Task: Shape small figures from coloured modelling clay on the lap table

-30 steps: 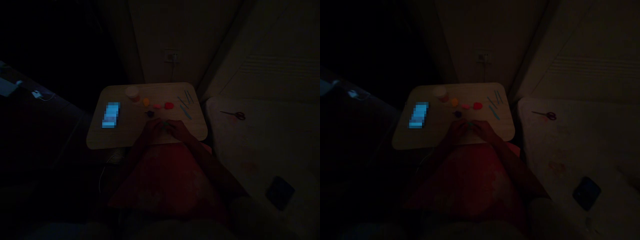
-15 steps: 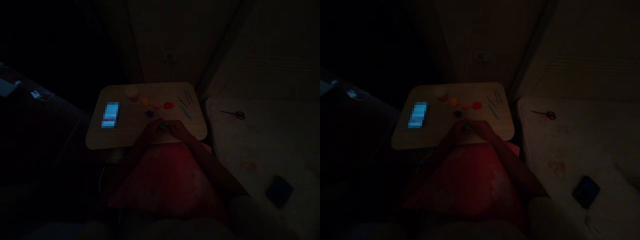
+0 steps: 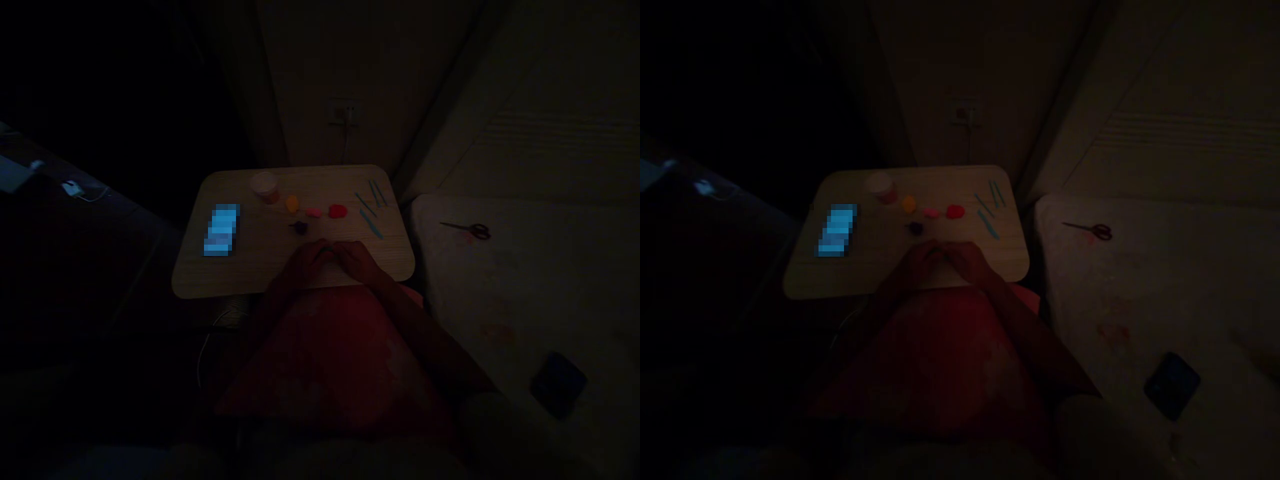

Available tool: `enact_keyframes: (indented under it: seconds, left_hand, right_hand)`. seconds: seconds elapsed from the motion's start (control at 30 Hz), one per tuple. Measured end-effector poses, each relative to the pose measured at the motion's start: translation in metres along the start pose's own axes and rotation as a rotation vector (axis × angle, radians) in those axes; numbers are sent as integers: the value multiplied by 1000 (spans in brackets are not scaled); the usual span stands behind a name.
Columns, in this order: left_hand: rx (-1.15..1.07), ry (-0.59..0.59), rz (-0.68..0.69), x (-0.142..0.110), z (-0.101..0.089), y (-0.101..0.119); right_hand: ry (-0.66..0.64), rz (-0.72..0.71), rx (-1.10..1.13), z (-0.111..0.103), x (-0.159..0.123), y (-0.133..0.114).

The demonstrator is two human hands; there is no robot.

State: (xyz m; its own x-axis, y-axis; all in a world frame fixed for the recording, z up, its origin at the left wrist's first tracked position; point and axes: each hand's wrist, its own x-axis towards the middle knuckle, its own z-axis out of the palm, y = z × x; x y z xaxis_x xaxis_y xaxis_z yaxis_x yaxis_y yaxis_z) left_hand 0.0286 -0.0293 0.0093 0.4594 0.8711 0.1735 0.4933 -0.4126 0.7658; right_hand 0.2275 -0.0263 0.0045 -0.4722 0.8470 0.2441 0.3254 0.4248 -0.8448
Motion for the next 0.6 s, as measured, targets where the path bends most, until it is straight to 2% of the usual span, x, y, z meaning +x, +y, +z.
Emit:
enact_keyframes:
  seconds: [0.1,0.33,0.47,0.6]
  left_hand:
    - [-18,32,2,0,-1,-1]
    - [-61,29,-12,0,-3,2]
    - [-43,41,-47,0,-2,2]
    - [-66,44,-53,-2,-2,6]
  right_hand:
    - [-17,0,11,-2,0,-1]
    - [9,-65,-23,0,-2,1]
    - [-23,-36,-91,0,-1,0]
    - [-14,-29,-46,-2,1,1]
